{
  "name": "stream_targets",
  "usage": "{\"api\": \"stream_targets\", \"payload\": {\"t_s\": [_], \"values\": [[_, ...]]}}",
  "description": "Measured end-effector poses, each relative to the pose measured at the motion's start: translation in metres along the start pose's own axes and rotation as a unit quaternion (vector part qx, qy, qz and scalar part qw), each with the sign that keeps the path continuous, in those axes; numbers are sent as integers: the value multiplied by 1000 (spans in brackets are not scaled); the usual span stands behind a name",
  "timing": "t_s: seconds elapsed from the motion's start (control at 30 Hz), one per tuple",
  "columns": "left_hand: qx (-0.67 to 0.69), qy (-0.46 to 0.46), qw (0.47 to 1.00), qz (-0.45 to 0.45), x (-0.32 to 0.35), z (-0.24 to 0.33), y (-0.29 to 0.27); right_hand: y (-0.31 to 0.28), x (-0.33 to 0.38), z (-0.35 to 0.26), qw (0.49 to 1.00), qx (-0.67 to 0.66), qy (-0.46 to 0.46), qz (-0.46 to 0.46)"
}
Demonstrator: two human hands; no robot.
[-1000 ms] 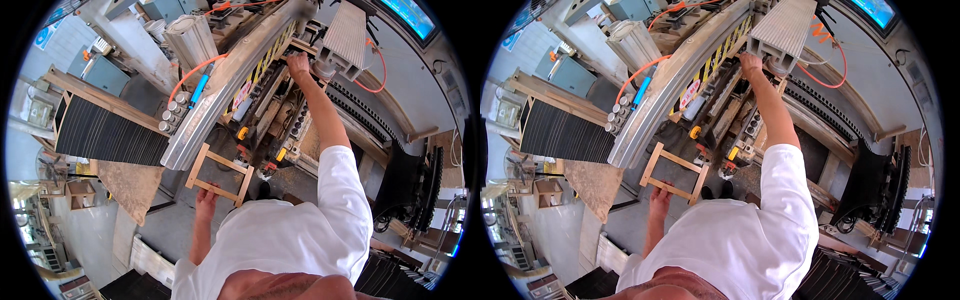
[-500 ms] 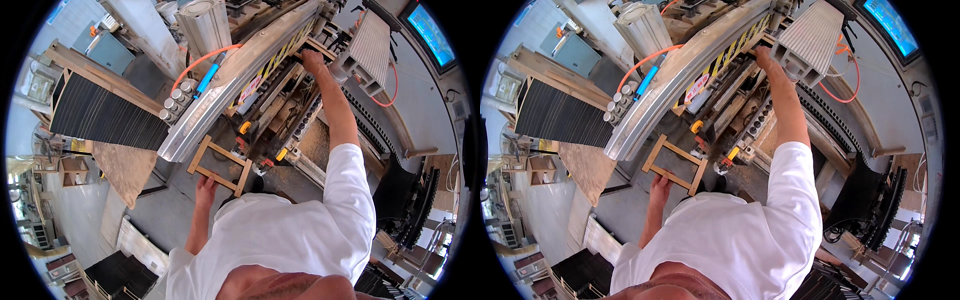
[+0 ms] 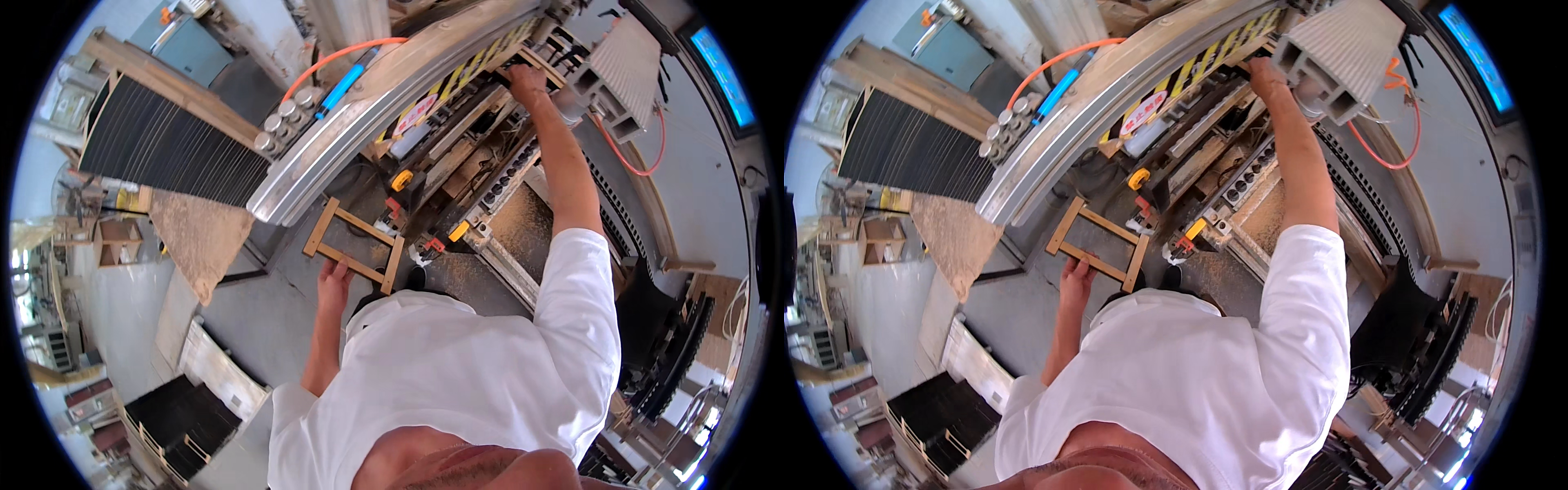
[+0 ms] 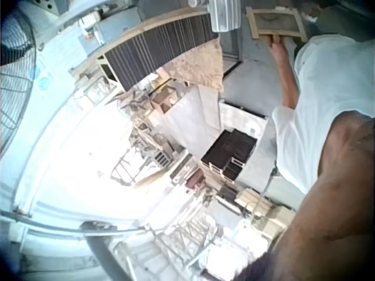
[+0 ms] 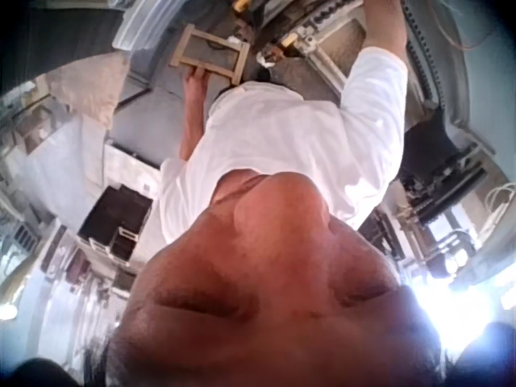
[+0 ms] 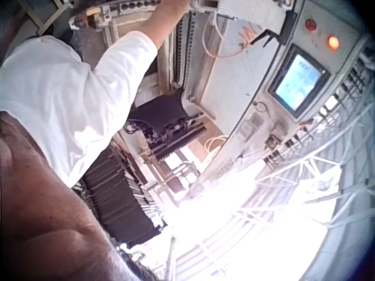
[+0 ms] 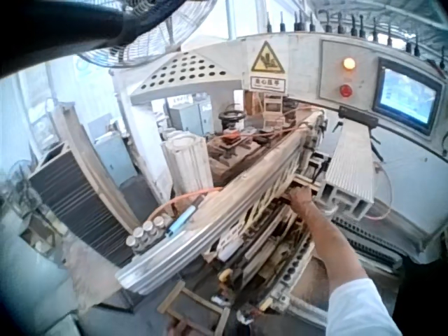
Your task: The person repeatedly places small wooden frames into a machine, activates it, and removes the frames after processing. The frames are then stacked on a nearby table.
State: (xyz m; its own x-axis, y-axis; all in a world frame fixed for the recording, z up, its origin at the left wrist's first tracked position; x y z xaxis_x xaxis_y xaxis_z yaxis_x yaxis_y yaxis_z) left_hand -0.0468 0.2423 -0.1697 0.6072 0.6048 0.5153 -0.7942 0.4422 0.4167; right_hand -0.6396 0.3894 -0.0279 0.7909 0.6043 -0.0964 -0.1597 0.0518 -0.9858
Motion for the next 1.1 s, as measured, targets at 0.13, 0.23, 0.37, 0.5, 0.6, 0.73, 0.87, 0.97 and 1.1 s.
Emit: {"api": "stream_targets", "payload": {"t_s": [0.13,0.23,0.37,0.5,0.6,0.73,0.87,0.97,1.1], "values": [[2,1,999,48,5,0,-5,3,-2,16,999,38,-12,-5],[-33,-7,997,75,10,1,-12,12,-5,18,998,67,-10,3],[-47,-11,993,110,9,4,-18,7,-2,28,995,102,6,-18],[-79,10,985,155,21,19,-23,-22,11,-3,994,110,0,-22],[-102,67,981,151,18,34,-26,-4,8,17,992,125,-6,21],[-119,184,967,127,37,81,-47,-14,11,2,995,98,3,21],[-126,287,943,111,81,183,-47,-26,19,-5,995,98,16,2],[-88,366,918,123,110,268,-46,-32,25,4,994,98,46,1],[-19,485,873,45,118,388,-68,-63,48,-10,995,22,73,65]]}}
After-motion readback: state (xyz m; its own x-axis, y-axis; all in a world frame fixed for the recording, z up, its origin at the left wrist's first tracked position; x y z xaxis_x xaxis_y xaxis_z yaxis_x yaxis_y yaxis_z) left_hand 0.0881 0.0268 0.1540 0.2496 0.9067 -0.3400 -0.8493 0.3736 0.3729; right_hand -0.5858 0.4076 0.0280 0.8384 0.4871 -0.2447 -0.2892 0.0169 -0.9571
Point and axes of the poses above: each hand's wrist, its own x-axis away from the middle knuckle, its own y-axis out of the palm, z = x × y, the point moved 1 cm from there along -x, towards the middle knuckle
